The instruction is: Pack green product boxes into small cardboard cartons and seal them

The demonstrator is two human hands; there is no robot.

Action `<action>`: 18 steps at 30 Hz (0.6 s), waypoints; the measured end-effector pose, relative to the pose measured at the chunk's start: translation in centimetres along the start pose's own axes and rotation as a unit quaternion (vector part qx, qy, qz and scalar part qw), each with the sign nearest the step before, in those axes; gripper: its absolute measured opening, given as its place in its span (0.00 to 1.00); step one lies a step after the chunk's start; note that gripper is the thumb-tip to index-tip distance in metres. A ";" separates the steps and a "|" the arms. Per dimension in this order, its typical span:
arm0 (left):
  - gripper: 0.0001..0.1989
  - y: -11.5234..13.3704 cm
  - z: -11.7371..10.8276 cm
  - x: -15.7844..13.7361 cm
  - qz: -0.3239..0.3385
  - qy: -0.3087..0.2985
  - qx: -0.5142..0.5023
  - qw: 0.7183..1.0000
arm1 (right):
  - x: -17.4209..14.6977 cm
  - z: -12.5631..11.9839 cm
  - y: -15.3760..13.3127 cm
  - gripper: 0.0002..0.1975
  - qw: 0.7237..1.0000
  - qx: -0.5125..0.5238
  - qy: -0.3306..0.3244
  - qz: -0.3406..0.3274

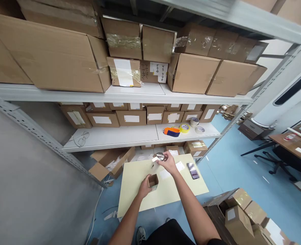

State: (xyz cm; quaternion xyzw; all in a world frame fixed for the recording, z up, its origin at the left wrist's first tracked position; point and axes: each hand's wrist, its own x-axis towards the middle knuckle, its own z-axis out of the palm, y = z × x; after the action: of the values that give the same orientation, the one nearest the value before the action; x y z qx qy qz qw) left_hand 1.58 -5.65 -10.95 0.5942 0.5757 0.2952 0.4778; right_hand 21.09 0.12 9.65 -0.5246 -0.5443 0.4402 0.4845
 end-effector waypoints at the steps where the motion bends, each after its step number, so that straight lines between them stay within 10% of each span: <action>1: 0.48 0.5 0.0 -0.2 0.003 -0.004 0.017 1.000 | 0.4 -0.3 -1.2 0.26 1.000 0.019 0.013 -0.010; 8: 0.58 5.8 -3.8 -3.6 -0.063 0.033 0.164 0.984 | 1.0 -1.7 -5.6 0.27 0.999 0.017 0.036 -0.034; 13: 0.33 14.8 -6.8 -5.2 0.057 0.167 -0.006 0.984 | 0.3 -1.7 -6.4 0.25 0.999 -0.009 0.030 -0.030; 18: 0.44 24.4 -5.8 -4.9 0.145 0.228 -0.007 0.963 | -0.7 0.1 -6.6 0.25 0.999 -0.015 -0.007 -0.034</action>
State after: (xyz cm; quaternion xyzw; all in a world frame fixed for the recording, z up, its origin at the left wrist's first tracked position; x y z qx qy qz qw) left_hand 5.34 -6.17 14.37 0.5851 0.5753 0.4924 0.2903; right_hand 20.04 -0.99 16.16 -0.5100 -0.5719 0.4189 0.4871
